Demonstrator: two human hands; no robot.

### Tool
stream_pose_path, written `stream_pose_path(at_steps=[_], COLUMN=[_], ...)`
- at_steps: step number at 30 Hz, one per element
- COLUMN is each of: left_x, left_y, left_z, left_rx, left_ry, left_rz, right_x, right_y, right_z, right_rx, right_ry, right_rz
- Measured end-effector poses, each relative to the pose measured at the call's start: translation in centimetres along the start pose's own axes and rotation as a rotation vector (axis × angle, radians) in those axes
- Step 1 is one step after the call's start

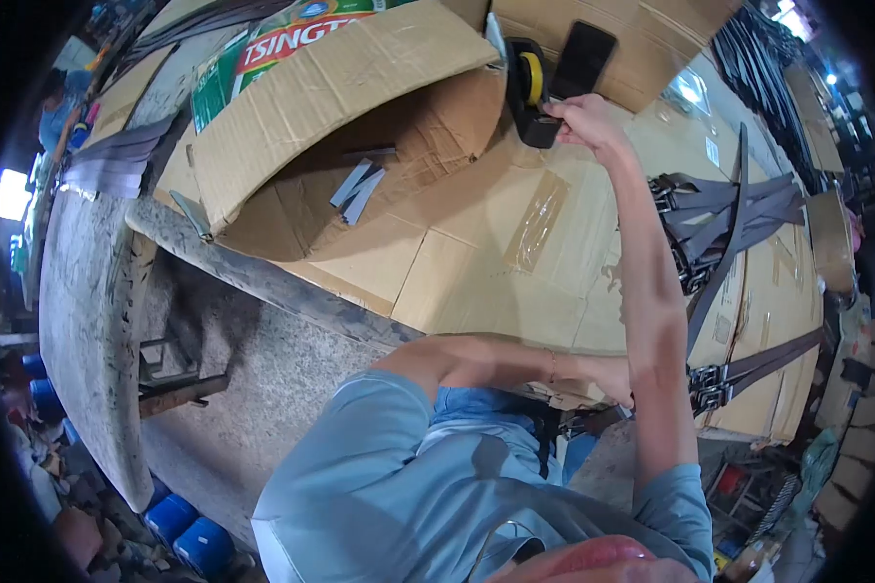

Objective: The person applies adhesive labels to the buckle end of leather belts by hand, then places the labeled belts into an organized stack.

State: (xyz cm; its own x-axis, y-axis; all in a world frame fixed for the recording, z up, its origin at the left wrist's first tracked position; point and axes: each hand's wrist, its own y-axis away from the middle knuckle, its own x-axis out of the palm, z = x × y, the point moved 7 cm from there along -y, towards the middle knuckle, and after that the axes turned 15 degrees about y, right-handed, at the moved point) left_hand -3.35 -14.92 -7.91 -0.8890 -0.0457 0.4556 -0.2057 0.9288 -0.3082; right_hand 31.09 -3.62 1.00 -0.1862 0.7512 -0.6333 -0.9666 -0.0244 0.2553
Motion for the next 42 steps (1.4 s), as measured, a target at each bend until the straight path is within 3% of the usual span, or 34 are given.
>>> stream_pose_path(at_steps=[3,5,6,8,9,11,12,14,15,18,20,23,29,39,42], left_x=[-0.2,-0.1,-0.1,0.0,-0.1,-0.1,-0.2,-0.2,-0.2,-0.3,-0.7,-0.3,-0.9,-1.6,-1.7], left_y=[-0.8,-0.8,-0.6,-0.2,-0.4,-0.6,-0.6,-0.5,-0.7,-1.4,-1.7,-0.2,-2.3,-2.2,-2.1], left_z=[3.2,1.9,0.6,0.1,0.9,0.5,0.3,2.3,2.8,6.2,6.7,0.3,7.2,8.9,8.9], left_rx=[-0.055,0.173,0.177,-0.058,-0.057,0.168,0.169,-0.180,-0.179,-0.074,0.208,0.309,0.364,0.291,0.268], left_ry=[-0.052,-0.161,-0.162,-0.059,-0.057,-0.156,-0.157,-0.046,-0.047,-0.191,-0.213,-0.054,-0.360,-0.298,-0.274], left_rz=[0.040,0.026,0.022,0.007,0.006,-0.012,-0.012,0.052,0.055,0.101,-0.025,-0.051,-0.031,-0.027,-0.022], right_x=[0.2,0.2,0.1,0.0,0.0,-1.0,-1.0,-0.8,-0.8,-0.1,-0.5,-0.4,0.3,0.8,0.8], right_y=[0.2,-0.5,-0.9,-1.1,-0.9,-0.5,-0.3,0.3,0.7,2.2,3.5,3.9,4.1,4.4,4.6], right_z=[0.8,0.0,0.0,0.2,0.4,1.3,1.3,1.8,1.8,1.6,1.4,0.8,-0.1,0.2,1.1], right_rx=[0.034,0.099,0.097,0.052,0.053,-0.024,-0.025,-0.100,-0.099,-0.063,-0.009,-0.025,-0.053,-0.118,-0.156], right_ry=[-0.045,-0.009,-0.005,0.108,0.109,-0.017,-0.017,-0.175,-0.174,-0.245,-0.273,-0.211,-0.174,-0.062,0.164], right_rz=[0.071,0.117,0.121,0.125,0.127,0.018,0.018,0.030,0.027,0.041,-0.065,-0.097,-0.042,-0.065,-0.124])
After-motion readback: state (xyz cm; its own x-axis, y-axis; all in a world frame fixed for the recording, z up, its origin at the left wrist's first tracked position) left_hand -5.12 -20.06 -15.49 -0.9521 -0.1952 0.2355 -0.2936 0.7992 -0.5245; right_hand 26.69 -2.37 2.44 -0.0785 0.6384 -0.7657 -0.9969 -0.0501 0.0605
